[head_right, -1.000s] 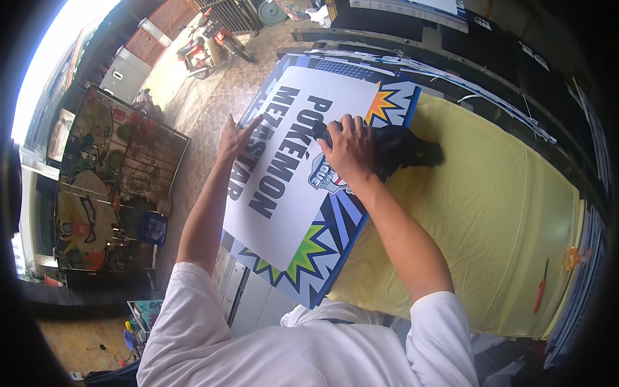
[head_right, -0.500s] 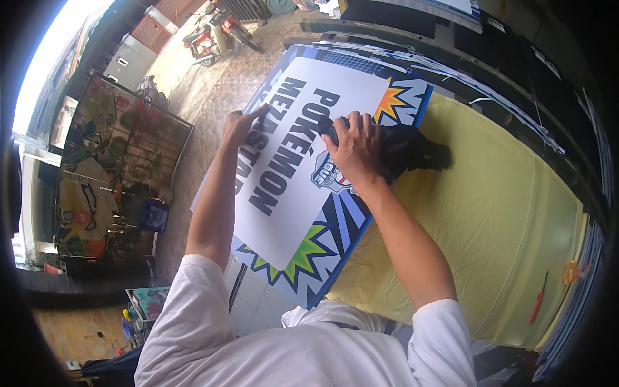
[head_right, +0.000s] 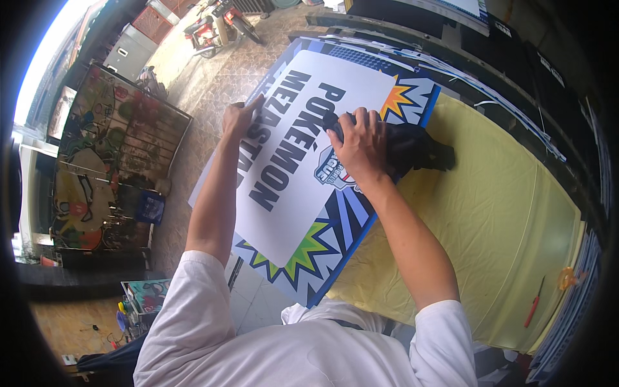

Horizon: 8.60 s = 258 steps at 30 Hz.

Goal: The person assembles a large printed sign by cutting a white backing sheet with a utility knife, aligning a printed 'Pokémon Mezastar' sheet on top, and smoothing it down with a black cloth. They handle the sign multiple times to adjust alignment and remove air bubbles.

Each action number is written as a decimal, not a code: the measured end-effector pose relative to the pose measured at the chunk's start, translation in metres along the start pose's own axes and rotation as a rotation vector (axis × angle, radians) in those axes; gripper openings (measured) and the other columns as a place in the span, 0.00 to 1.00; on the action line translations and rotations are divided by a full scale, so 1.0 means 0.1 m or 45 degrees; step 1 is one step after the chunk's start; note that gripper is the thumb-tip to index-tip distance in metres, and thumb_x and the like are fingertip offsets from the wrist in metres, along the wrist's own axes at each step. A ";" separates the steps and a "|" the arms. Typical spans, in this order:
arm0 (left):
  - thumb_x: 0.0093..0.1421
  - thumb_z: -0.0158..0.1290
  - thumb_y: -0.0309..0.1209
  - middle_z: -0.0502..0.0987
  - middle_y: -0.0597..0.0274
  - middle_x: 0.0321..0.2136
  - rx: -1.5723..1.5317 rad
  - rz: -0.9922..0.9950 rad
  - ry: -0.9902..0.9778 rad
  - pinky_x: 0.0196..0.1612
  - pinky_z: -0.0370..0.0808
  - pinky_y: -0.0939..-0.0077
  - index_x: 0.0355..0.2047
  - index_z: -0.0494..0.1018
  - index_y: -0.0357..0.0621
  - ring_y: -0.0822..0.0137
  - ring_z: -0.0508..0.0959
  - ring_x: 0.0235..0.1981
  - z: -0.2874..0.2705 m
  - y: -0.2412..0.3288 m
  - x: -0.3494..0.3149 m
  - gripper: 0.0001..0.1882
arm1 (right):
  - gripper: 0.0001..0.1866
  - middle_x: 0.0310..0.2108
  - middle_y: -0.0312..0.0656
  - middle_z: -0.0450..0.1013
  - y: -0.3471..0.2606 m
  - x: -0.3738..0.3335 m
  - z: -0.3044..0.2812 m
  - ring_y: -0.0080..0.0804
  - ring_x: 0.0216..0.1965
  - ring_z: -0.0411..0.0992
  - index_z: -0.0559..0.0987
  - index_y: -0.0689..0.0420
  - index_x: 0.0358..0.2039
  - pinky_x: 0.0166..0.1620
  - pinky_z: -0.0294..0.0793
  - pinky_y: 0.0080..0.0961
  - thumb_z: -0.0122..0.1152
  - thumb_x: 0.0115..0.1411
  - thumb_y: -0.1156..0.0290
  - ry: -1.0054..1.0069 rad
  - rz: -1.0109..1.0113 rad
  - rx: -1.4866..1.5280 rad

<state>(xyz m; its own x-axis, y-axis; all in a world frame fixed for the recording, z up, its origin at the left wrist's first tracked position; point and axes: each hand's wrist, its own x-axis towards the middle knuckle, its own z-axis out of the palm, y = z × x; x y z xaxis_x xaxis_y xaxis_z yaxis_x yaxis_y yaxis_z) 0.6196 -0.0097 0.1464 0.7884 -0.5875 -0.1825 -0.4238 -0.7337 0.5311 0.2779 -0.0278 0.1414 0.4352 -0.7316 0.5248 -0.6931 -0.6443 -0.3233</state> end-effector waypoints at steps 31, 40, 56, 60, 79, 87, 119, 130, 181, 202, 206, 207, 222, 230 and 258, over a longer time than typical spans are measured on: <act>0.56 0.49 0.74 0.83 0.41 0.42 0.146 0.131 0.086 0.52 0.74 0.56 0.46 0.83 0.41 0.45 0.82 0.47 0.01 -0.03 -0.08 0.45 | 0.16 0.41 0.42 0.71 -0.01 -0.01 -0.01 0.42 0.47 0.70 0.80 0.52 0.38 0.49 0.71 0.42 0.68 0.59 0.54 0.007 0.001 -0.019; 0.43 0.73 0.61 0.83 0.57 0.29 -0.033 0.146 -0.438 0.37 0.78 0.68 0.38 0.84 0.44 0.66 0.83 0.29 -0.44 0.08 -0.22 0.35 | 0.16 0.41 0.43 0.71 0.00 -0.01 0.01 0.44 0.47 0.70 0.79 0.53 0.38 0.49 0.70 0.44 0.67 0.60 0.54 0.026 -0.003 -0.016; 0.58 0.62 0.63 0.85 0.54 0.39 -0.144 -0.031 -0.255 0.46 0.76 0.62 0.43 0.86 0.48 0.63 0.82 0.41 -0.24 -0.06 0.16 0.31 | 0.16 0.41 0.42 0.71 -0.01 -0.01 -0.01 0.43 0.48 0.69 0.80 0.53 0.39 0.49 0.70 0.43 0.68 0.59 0.55 0.012 0.015 -0.009; 0.61 0.58 0.63 0.85 0.53 0.36 0.076 0.042 0.090 0.42 0.77 0.62 0.37 0.86 0.41 0.62 0.82 0.35 -0.08 -0.39 0.44 0.33 | 0.16 0.41 0.42 0.71 -0.08 0.01 -0.01 0.43 0.48 0.69 0.80 0.53 0.39 0.49 0.70 0.44 0.68 0.59 0.55 0.004 -0.005 0.033; 0.56 0.55 0.71 0.84 0.45 0.39 -0.012 0.103 -0.159 0.49 0.76 0.62 0.42 0.86 0.43 0.53 0.84 0.45 -0.12 -0.19 0.22 0.41 | 0.16 0.41 0.42 0.71 -0.03 0.00 -0.02 0.43 0.47 0.70 0.80 0.52 0.39 0.47 0.71 0.43 0.68 0.59 0.54 0.021 0.005 -0.023; 0.39 0.56 0.83 0.83 0.38 0.40 0.229 0.156 -0.070 0.53 0.75 0.57 0.37 0.82 0.28 0.46 0.83 0.47 -0.13 0.13 -0.12 0.58 | 0.16 0.40 0.42 0.71 0.00 0.00 0.01 0.43 0.47 0.70 0.79 0.52 0.38 0.48 0.71 0.44 0.68 0.59 0.54 0.040 0.012 0.005; 0.51 0.49 0.80 0.83 0.37 0.42 0.163 0.072 -0.067 0.53 0.76 0.57 0.41 0.83 0.30 0.43 0.82 0.50 -0.05 -0.12 0.37 0.54 | 0.16 0.41 0.42 0.71 -0.03 -0.01 -0.02 0.43 0.47 0.69 0.80 0.53 0.39 0.48 0.70 0.43 0.68 0.59 0.54 0.024 0.001 -0.008; 0.42 0.69 0.67 0.82 0.47 0.32 -0.067 0.218 -0.230 0.38 0.78 0.62 0.38 0.82 0.30 0.55 0.83 0.34 -0.16 -0.23 0.18 0.45 | 0.15 0.40 0.43 0.71 -0.07 0.01 0.00 0.44 0.47 0.70 0.79 0.52 0.38 0.48 0.70 0.44 0.67 0.60 0.55 0.009 -0.002 0.002; 0.67 0.23 0.71 0.43 0.46 0.76 0.617 -0.228 0.450 0.73 0.34 0.34 0.76 0.50 0.55 0.38 0.39 0.76 -0.22 -0.40 0.85 0.47 | 0.14 0.41 0.41 0.72 -0.06 0.00 0.02 0.45 0.47 0.70 0.80 0.51 0.37 0.47 0.71 0.45 0.67 0.60 0.55 0.038 -0.049 -0.101; 0.66 0.52 0.52 0.76 0.42 0.57 0.249 -1.322 -1.283 0.65 0.68 0.53 0.57 0.76 0.39 0.41 0.73 0.61 1.99 -5.56 -7.04 0.31 | 0.15 0.45 0.41 0.70 0.07 -0.04 0.05 0.45 0.51 0.69 0.79 0.50 0.46 0.50 0.71 0.45 0.65 0.63 0.58 -0.025 -0.080 -0.135; 0.65 0.55 0.49 0.79 0.42 0.54 0.008 -1.478 -0.697 0.62 0.71 0.56 0.56 0.77 0.39 0.44 0.76 0.59 2.24 -5.19 -6.87 0.29 | 0.19 0.51 0.43 0.67 -0.11 0.02 0.07 0.45 0.52 0.69 0.76 0.48 0.54 0.49 0.73 0.43 0.66 0.64 0.63 -0.069 -0.243 -0.226; 0.65 0.55 0.49 0.79 0.43 0.54 -0.069 -1.397 -0.352 0.62 0.72 0.56 0.56 0.78 0.39 0.45 0.77 0.58 2.14 -5.13 -6.43 0.29 | 0.22 0.55 0.44 0.65 -0.13 0.04 0.04 0.46 0.53 0.69 0.74 0.47 0.57 0.49 0.74 0.42 0.66 0.63 0.65 -0.114 -0.265 -0.285; 0.67 0.45 0.62 0.56 0.43 0.72 0.178 0.921 0.076 0.75 0.43 0.44 0.68 0.62 0.34 0.48 0.47 0.76 0.13 -1.07 -3.82 0.45 | 0.19 0.60 0.48 0.72 -1.81 0.01 0.50 0.49 0.63 0.67 0.80 0.58 0.55 0.61 0.71 0.38 0.60 0.63 0.71 -0.612 -0.834 0.299; 0.66 0.40 0.67 0.53 0.46 0.73 0.174 0.890 -0.078 0.76 0.40 0.45 0.71 0.59 0.38 0.49 0.46 0.76 0.17 -1.05 -3.86 0.48 | 0.10 0.34 0.41 0.71 -2.61 -0.29 0.59 0.41 0.42 0.73 0.81 0.56 0.33 0.44 0.75 0.37 0.74 0.50 0.71 -0.750 -1.228 0.762; 0.68 0.39 0.63 0.65 0.49 0.68 0.205 0.874 -0.078 0.75 0.39 0.40 0.67 0.65 0.39 0.50 0.52 0.74 0.26 -0.99 -3.91 0.42 | 0.09 0.38 0.36 0.73 -2.97 -0.11 1.14 0.38 0.48 0.70 0.86 0.50 0.35 0.50 0.69 0.38 0.74 0.52 0.67 -0.480 -0.716 0.579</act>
<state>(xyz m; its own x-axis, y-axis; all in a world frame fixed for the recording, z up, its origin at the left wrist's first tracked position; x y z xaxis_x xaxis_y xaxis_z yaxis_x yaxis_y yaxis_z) 0.3422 0.2836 0.1438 0.2950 -0.9501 0.1012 -0.8807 -0.2293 0.4144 0.5449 0.1460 0.1419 0.8688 -0.2458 0.4299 -0.0480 -0.9058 -0.4210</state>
